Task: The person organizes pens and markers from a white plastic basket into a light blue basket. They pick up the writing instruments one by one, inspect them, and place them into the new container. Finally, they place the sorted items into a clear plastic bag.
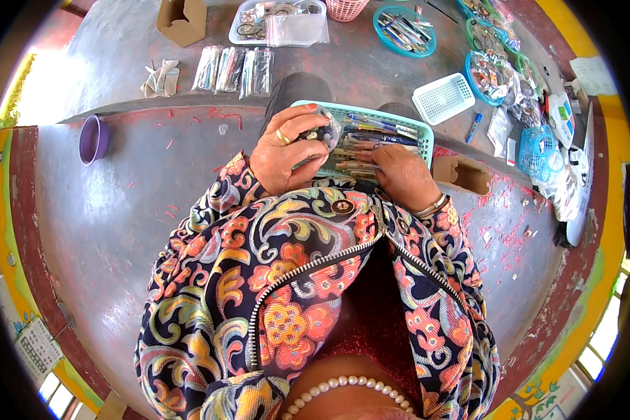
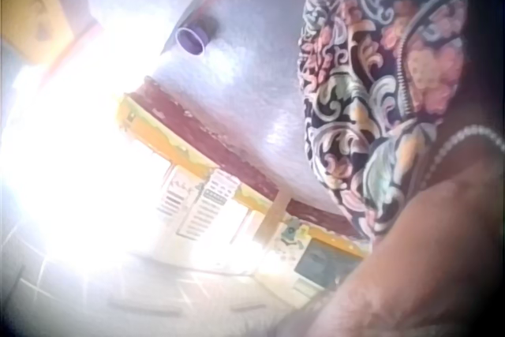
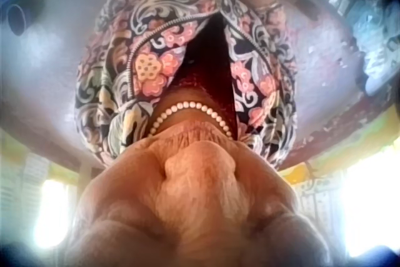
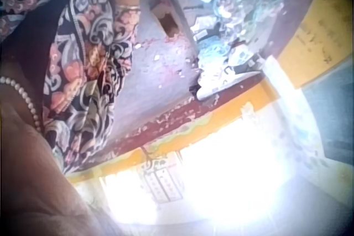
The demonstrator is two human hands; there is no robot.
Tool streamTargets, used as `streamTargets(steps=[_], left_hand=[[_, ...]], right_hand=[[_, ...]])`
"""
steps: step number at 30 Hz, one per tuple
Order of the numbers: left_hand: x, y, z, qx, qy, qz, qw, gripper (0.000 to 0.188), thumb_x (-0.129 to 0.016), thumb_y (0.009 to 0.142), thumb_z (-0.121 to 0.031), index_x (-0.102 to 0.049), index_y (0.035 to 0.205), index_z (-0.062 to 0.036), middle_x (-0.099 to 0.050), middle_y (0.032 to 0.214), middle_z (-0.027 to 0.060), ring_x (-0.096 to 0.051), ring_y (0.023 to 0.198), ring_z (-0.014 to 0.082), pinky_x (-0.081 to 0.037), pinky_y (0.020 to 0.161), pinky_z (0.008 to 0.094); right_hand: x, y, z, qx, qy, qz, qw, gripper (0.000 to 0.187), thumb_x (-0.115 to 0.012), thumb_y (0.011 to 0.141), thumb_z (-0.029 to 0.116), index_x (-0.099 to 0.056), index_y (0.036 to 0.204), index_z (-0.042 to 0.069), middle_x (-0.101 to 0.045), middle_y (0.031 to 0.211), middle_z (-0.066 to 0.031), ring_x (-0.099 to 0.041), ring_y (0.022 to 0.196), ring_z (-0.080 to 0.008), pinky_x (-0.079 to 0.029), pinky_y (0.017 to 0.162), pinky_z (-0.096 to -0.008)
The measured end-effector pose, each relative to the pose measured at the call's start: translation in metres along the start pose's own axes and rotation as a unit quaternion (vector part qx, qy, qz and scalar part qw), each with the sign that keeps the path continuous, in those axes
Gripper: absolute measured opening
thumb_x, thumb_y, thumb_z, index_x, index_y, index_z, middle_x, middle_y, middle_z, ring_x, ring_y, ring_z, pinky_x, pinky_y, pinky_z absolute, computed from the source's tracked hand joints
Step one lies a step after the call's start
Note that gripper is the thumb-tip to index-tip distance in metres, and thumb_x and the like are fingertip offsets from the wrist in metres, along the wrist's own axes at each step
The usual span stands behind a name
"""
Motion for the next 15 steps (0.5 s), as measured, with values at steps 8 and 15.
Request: streamTargets(steps=[8,15], left_hand=[[0.0,-0.001,0.001,-0.013,-0.018,0.002,1.0,0.027,-0.075,0.065,0.001,-0.061,0.086,-0.0088,-0.055,0.119,0.0116,-0.048,0.118,0.037,-0.044,0.095,0.0453],[-0.003,-0.001,0.005,-0.042,-0.028,0.001,0.999,0.028,-0.076,0.064,0.0,-0.06,0.085,-0.0079,-0.054,0.12,0.0126,-0.048,0.118,0.0372,-0.044,0.094,0.0462]], right_hand=[[0.063,0.008,0.018,-0.03,0.058,-0.088,0.994,0.027,-0.062,0.077,0.0,-0.056,0.103,0.002,-0.063,0.088,-0.0104,-0.063,0.082,-0.0268,-0.053,0.07,-0.0341],[0.092,0.026,0.046,0.048,0.462,-0.279,0.841,0.062,-0.065,0.082,-0.008,-0.03,0.132,0.002,-0.064,0.098,-0.0197,-0.065,0.091,-0.0248,-0.054,0.079,-0.0338]])
Point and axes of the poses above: each hand's wrist, its own y-axis towards the middle knuckle, its own x-axis out of the back of the hand, z = x × y, the point moved 1 cm from there along y, towards the middle knuckle
